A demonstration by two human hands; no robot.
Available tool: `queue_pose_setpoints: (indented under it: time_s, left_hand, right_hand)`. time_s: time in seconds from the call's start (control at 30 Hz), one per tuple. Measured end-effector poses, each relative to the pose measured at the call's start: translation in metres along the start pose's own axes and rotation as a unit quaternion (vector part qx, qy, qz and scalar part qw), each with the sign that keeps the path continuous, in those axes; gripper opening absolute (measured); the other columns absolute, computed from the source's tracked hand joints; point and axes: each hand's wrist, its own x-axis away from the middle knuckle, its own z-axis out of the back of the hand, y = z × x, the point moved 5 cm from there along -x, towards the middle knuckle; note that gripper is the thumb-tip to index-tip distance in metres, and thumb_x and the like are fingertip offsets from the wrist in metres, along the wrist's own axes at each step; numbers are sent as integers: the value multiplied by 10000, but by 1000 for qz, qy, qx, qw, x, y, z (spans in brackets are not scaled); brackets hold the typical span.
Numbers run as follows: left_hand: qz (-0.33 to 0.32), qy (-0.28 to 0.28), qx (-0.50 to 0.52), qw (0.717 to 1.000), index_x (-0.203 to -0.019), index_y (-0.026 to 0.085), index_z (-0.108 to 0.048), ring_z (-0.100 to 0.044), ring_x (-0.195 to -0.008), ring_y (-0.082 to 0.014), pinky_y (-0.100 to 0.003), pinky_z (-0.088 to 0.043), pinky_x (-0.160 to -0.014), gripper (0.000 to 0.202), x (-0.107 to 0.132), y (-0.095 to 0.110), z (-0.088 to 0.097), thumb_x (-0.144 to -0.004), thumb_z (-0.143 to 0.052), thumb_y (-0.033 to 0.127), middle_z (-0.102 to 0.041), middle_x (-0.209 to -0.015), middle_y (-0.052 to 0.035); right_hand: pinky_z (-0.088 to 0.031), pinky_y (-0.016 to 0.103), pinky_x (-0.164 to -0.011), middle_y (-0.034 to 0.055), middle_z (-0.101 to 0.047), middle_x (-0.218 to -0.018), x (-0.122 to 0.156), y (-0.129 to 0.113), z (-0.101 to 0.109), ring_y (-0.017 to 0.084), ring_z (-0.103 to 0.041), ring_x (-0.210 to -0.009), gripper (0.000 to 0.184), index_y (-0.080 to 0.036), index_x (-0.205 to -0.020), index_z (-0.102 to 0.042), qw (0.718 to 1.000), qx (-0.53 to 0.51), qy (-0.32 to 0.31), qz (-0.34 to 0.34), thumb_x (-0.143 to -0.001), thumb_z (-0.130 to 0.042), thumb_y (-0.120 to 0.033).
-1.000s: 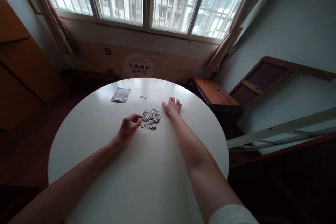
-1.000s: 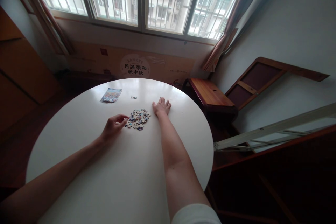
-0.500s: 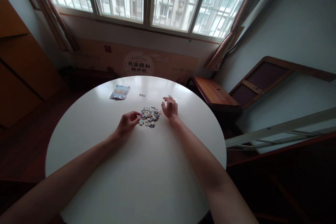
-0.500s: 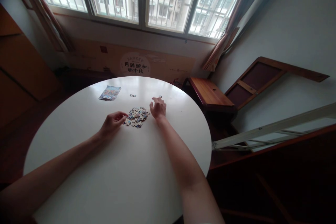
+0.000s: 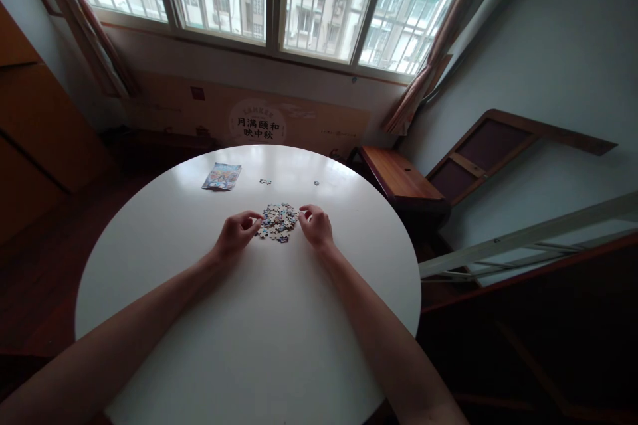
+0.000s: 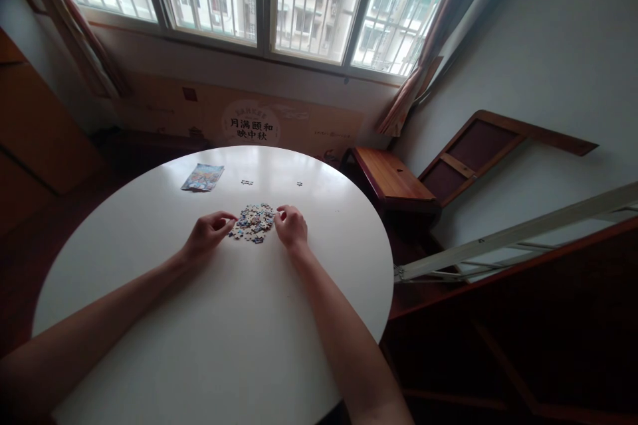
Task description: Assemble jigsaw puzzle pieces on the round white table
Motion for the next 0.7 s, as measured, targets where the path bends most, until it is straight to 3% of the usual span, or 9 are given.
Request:
queue_pose_setpoints:
  time_s: [0.17,0.3,0.4,0.7]
  left_hand:
    - [-2,6,-73,997,-844,154,-676,-345,-429,-81,-204,-261,-460,276,1,3,4,-805,-529,384,-378,-465,66]
    - [6,-5,-225,974,-895,212,-690,-502,-512,-119,-224,-327,-525,271,0,8,18,-812,-513,400,-558,-564,31]
    - [14,-36,-264,964,-926,235,-680,-572,-592,-143,-230,-354,-552,273,0,9,24,-807,-520,421,-630,-665,16]
    - [-22,-56,-349,935,-848,224,-627,-581,-658,-153,-256,-356,-624,297,13,29,10,-756,-589,504,-641,-790,8]
  right_hand:
    - [-439,243,-698,28,-633,-872,6,1,-4,119,-575,-675,195,-202,-947,-682,998,-15,-3,55,-841,-533,-271]
    - [-437,238,-682,28,-607,-886,10,5,-4,102,-562,-645,172,-199,-900,-696,997,-26,-10,74,-834,-561,-282]
    - [-438,238,-681,27,-599,-884,11,7,-4,96,-559,-634,163,-192,-884,-697,996,-40,-9,75,-830,-564,-269]
    - [-434,246,-687,26,-607,-890,14,4,-6,98,-564,-630,161,-203,-885,-697,996,-35,-11,81,-831,-551,-245]
